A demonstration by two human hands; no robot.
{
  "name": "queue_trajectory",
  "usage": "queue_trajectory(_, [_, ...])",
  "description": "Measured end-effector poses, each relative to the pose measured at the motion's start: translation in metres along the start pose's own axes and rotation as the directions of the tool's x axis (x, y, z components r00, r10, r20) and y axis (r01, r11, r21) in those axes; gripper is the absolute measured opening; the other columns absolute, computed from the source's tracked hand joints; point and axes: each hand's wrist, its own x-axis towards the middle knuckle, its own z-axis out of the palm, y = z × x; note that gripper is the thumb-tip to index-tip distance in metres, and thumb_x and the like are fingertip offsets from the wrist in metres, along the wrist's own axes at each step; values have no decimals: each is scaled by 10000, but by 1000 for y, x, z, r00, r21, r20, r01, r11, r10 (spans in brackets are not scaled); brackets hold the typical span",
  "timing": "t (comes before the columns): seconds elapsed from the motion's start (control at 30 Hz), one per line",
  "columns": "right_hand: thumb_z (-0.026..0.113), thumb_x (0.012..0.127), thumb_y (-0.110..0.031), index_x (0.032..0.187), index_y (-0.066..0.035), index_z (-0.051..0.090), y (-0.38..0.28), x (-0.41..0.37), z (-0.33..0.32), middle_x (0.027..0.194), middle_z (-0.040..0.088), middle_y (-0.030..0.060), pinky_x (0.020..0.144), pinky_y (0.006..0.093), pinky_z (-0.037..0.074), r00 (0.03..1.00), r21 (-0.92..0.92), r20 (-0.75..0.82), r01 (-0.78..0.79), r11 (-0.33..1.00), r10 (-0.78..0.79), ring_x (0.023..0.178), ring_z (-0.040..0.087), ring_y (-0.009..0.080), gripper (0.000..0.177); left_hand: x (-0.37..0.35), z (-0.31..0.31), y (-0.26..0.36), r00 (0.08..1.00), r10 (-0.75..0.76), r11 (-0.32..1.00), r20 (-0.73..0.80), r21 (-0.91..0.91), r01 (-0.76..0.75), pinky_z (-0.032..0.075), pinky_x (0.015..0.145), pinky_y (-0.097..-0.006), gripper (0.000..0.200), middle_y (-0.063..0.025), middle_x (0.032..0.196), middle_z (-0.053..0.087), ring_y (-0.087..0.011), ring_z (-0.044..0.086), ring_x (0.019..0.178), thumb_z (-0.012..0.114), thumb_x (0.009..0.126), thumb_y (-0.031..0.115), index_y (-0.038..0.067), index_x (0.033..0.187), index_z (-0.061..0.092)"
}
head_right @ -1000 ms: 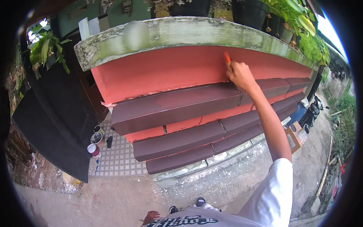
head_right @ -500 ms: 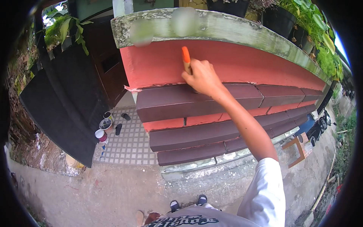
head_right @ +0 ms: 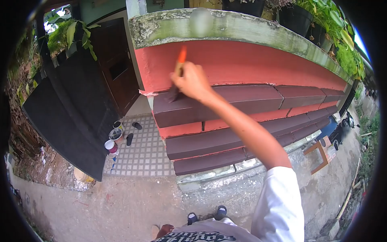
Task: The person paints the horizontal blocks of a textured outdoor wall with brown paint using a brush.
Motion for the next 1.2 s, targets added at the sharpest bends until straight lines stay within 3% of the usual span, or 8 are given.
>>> queue_trajectory(0.23, [662, 820, -224, 841, 32, 655, 21, -7, -94, 749, 680, 253, 773, 511, 554, 1000, -653, 14, 6, 758, 4, 784, 685, 452, 257, 9, -4, 27, 752, -652, 690, -95, -487, 536, 546, 707, -405, 292, -95, 1097, 720, -245, 720, 884, 500, 994, 261, 106, 1213, 616])
queue_trajectory(0.47, [666, 817, -212, 821, 24, 644, -39, 5, 18, 795, 684, 262, 773, 507, 546, 983, -441, 110, 180, 879, -147, 804, 678, 459, 238, -7, 15, 16, 704, -702, 637, -107, -537, 553, 533, 703, -391, 270, -74, 1105, 713, -254, 704, 849, 513, 971, 227, 122, 1195, 621])
queue_trajectory(0.57, [675, 844, -231, 849, 46, 653, -43, 15, 42, 786, 689, 257, 737, 476, 562, 991, -251, 57, 129, 959, -118, 784, 712, 402, 278, -13, 17, -16, 793, -570, 500, 214, -676, 541, 529, 685, -373, 269, -65, 1116, 709, -246, 699, 865, 513, 966, 228, 124, 1189, 621])
queue_trajectory(0.7, [677, 901, -201, 868, 91, 634, -13, 10, 33, 756, 697, 148, 544, 336, 609, 999, 205, 41, -1, 979, -8, 670, 724, 214, 297, -30, 33, -21, 955, -293, 949, 46, -106, 296, 508, 646, -324, 299, -52, 1091, 706, -211, 684, 829, 447, 999, 286, 128, 1184, 621])
queue_trajectory(0.83, [665, 909, -177, 879, 86, 629, 21, -10, -24, 763, 697, 149, 547, 333, 621, 998, -41, -22, -60, 997, 59, 657, 716, 213, 268, -11, 32, -9, 589, -787, 465, 184, -451, 762, 507, 654, -353, 315, -40, 1075, 705, -195, 673, 854, 412, 1015, 299, 131, 1181, 620])
queue_trajectory(0.9, [673, 896, -185, 871, 81, 624, 35, -13, -56, 751, 694, 166, 529, 349, 606, 997, -109, -16, -77, 991, 75, 652, 722, 232, 271, -31, 11, -20, 882, -455, 823, 121, -321, 469, 517, 689, -387, 321, -52, 1066, 710, -217, 672, 879, 416, 1008, 296, 113, 1159, 632])
queue_trajectory(0.97, [691, 857, -205, 852, 61, 621, 37, -13, -82, 727, 685, 197, 585, 417, 595, 993, -341, -22, -113, 933, 112, 668, 726, 318, 275, -26, 2, -2, 737, -675, 581, 28, -595, 555, 517, 696, -392, 312, -69, 1066, 713, -231, 677, 876, 445, 993, 288, 98, 1153, 635])
queue_trajectory(1.2, [661, 817, -162, 839, -4, 679, -5, -8, -30, 752, 685, 241, 760, 519, 557, 984, -575, 92, 178, 798, -153, 763, 688, 439, 160, -27, 8, 36, 696, -683, 688, -220, -514, 512, 519, 800, -432, 324, -101, 1140, 700, -280, 692, 965, 519, 965, 276, 92, 1214, 614])
